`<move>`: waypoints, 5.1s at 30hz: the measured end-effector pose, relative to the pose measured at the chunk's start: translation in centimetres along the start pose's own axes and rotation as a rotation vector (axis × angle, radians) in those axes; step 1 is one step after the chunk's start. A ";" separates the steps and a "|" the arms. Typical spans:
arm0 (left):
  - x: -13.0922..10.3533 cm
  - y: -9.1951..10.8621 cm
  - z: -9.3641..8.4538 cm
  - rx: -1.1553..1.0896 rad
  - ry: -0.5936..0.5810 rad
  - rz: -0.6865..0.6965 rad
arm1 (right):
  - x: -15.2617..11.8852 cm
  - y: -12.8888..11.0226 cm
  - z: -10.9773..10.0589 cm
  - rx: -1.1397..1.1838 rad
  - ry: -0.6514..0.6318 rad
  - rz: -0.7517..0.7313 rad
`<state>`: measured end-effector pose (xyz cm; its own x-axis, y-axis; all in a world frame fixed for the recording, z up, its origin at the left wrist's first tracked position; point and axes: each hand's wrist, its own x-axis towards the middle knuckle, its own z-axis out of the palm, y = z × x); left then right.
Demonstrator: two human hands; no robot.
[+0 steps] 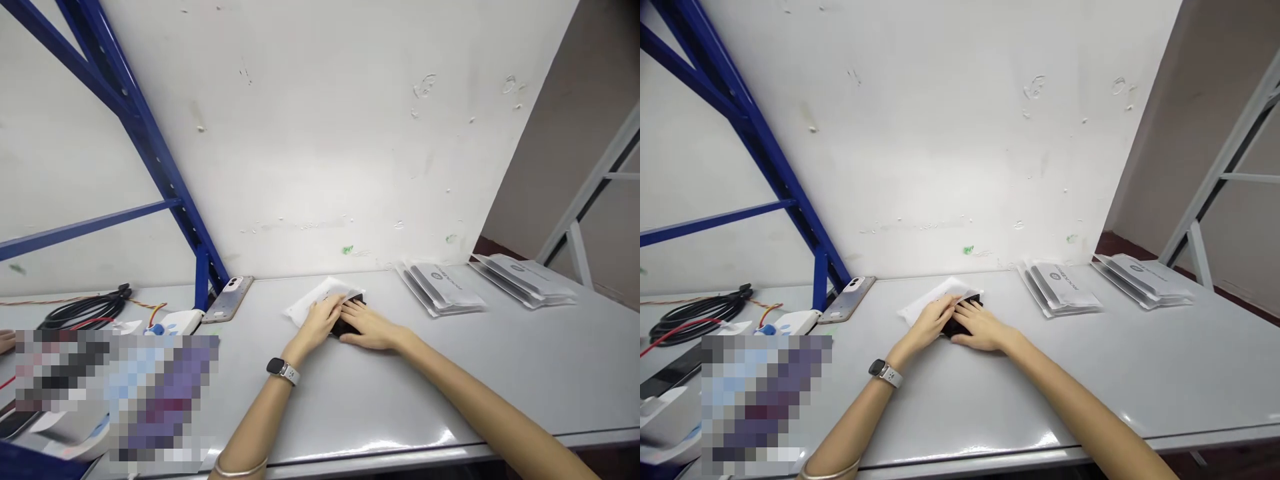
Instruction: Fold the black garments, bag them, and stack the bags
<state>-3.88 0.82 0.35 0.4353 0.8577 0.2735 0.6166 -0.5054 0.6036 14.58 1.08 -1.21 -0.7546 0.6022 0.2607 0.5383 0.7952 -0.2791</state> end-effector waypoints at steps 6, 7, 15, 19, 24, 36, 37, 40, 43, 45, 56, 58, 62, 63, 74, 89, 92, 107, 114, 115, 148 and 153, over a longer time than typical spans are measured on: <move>0.0 0.5 0.1 0.220 -0.045 0.069 | 3.9 0.2 2.2 -0.013 0.082 0.119; 0.0 0.4 0.1 0.257 -0.050 0.077 | 4.6 0.3 2.6 -0.026 0.096 0.136; -0.3 0.3 0.7 0.576 0.021 0.214 | 3.5 1.2 2.6 -0.105 0.179 0.339; -0.4 0.5 1.6 0.692 0.039 0.247 | 0.1 2.7 1.4 -0.108 0.207 0.435; -0.6 0.5 2.2 0.762 0.047 0.281 | -3.0 2.3 0.8 -0.128 0.111 0.347; -0.7 0.9 2.7 0.806 0.032 0.286 | -2.9 0.4 0.2 -0.203 0.070 0.368; -0.7 0.9 2.8 0.787 0.041 0.286 | -2.8 0.2 0.1 -0.240 0.089 0.356; -0.7 0.7 2.9 0.750 0.055 0.292 | -2.7 -0.6 -0.2 -0.362 0.152 0.328; -0.7 0.7 3.0 0.763 0.055 0.295 | -2.3 -1.0 -0.4 -0.442 0.213 0.284; -0.6 0.7 3.0 0.779 0.056 0.293 | -1.8 -0.9 -0.3 -0.450 0.220 0.236; -0.8 0.7 3.0 0.802 0.055 0.277 | 0.0 0.8 0.6 -0.321 0.217 0.157; -0.8 0.8 3.0 0.780 0.056 0.285 | -0.1 1.1 0.8 -0.318 0.227 0.150; -0.8 1.1 2.9 0.803 0.055 0.297 | -0.3 1.8 1.5 -0.370 0.281 0.122; -0.8 1.2 2.8 0.837 0.054 0.302 | -0.4 2.0 1.6 -0.388 0.301 0.112; -1.0 1.6 2.3 0.947 0.068 0.307 | -1.6 2.9 1.3 -0.316 0.350 0.160; -0.7 1.7 2.2 0.992 0.067 0.304 | -0.9 0.5 1.9 -0.208 0.364 0.035; -0.7 2.0 2.2 1.002 0.073 0.312 | -0.8 0.4 2.0 -0.223 0.386 0.031; -0.9 2.9 3.6 1.086 0.146 0.414 | -0.8 0.8 2.5 -0.199 0.468 0.029; -1.1 3.7 3.5 1.064 0.075 0.370 | -0.9 0.6 2.5 -0.210 0.456 0.002; -1.1 3.7 3.5 1.061 0.068 0.365 | -0.9 0.6 2.4 -0.207 0.452 0.003; -0.9 3.4 3.6 0.993 0.011 0.346 | -6.1 8.6 -3.4 -0.487 0.282 0.311; -0.5 2.9 3.1 0.989 0.000 0.265 | -6.7 8.8 -4.4 -0.472 0.283 0.366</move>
<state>-0.28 -1.42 -0.36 0.6363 0.7073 0.3080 0.7657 -0.5302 -0.3642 26.04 4.39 -1.36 -0.3979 0.7836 0.4771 0.8968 0.4418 0.0223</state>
